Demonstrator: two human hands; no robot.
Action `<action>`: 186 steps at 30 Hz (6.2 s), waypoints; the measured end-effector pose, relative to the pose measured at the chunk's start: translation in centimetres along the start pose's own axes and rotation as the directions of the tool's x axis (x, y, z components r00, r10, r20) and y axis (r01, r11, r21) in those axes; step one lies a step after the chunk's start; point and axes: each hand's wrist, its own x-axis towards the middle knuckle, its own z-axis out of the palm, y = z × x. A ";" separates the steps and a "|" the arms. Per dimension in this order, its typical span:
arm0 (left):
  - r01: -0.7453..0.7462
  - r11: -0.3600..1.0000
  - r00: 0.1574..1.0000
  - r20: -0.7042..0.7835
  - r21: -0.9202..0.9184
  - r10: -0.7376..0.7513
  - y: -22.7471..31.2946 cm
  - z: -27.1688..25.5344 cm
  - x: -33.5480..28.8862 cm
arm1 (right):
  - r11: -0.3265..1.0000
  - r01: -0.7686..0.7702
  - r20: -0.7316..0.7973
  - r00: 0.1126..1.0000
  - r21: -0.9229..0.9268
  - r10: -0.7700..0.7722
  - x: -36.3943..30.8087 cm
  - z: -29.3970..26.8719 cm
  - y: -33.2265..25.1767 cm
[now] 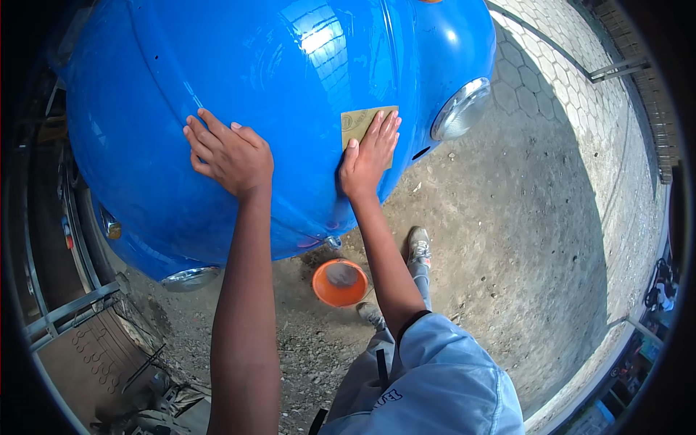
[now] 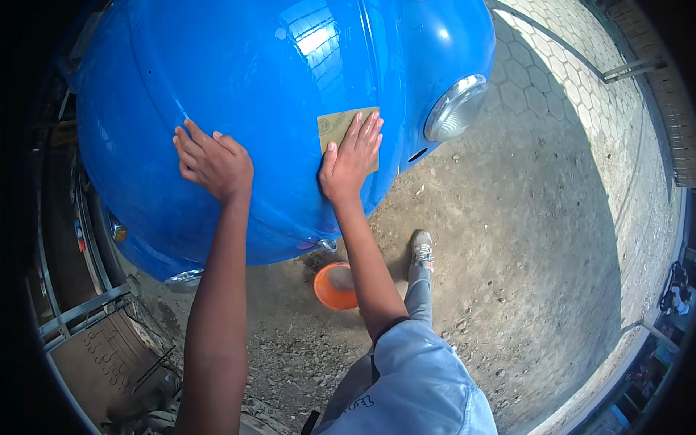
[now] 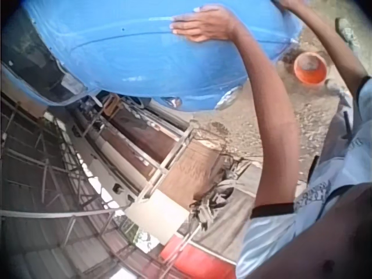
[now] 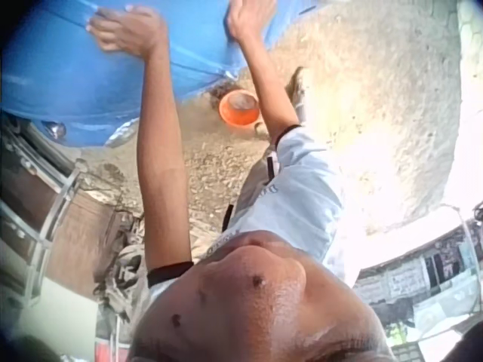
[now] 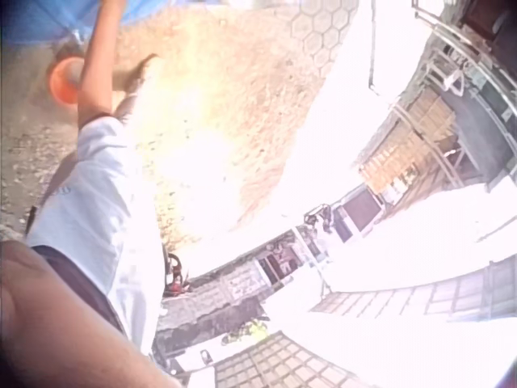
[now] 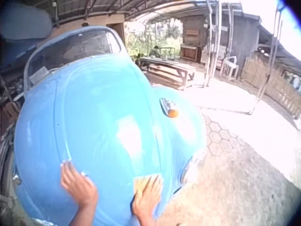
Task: The person sands the hood and fender of a car using sandpaper, repeatedly dipping the sandpaper into a bucket of water.
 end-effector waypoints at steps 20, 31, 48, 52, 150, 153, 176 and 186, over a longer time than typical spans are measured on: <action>-0.018 0.999 0.999 0.036 0.036 0.017 -0.1 -0.4 0.2 | 0.799 0.601 0.155 0.791 -0.013 -0.592 -7.8 -0.6 4.1; -0.035 0.999 0.999 -0.027 -0.018 0.035 -0.2 -0.2 0.0 | 0.958 0.268 -0.155 0.947 -0.105 -0.282 12.3 1.6 -1.1; 0.051 0.999 0.991 0.125 -0.013 -0.049 0.1 -1.4 0.4 | 0.716 0.694 0.222 0.688 0.075 -0.691 22.4 0.8 -6.3; 0.056 0.998 0.992 0.117 -0.010 -0.054 -0.1 -0.8 0.2 | 0.820 0.570 0.247 0.788 0.053 -0.564 29.6 0.9 -7.2; 0.868 0.496 0.173 0.916 0.032 -0.362 -13.1 3.6 -74.4 | 0.970 0.193 0.947 -0.309 0.150 -0.085 -49.5 7.6 27.4; 0.997 -0.003 0.073 0.929 -0.079 -0.363 -13.7 0.4 -71.0 | 0.964 0.185 0.964 -0.217 0.192 -0.151 -47.1 5.3 24.7; 0.859 -0.030 0.504 0.854 -0.511 -0.129 4.8 -18.2 -22.0 | 0.252 -0.937 0.970 -0.230 -0.242 0.077 -10.3 -15.8 10.6; 0.830 -0.011 0.555 0.829 -0.557 -0.071 20.9 -14.8 -9.6 | 0.167 -0.968 0.975 0.205 0.189 0.083 12.9 -22.6 9.1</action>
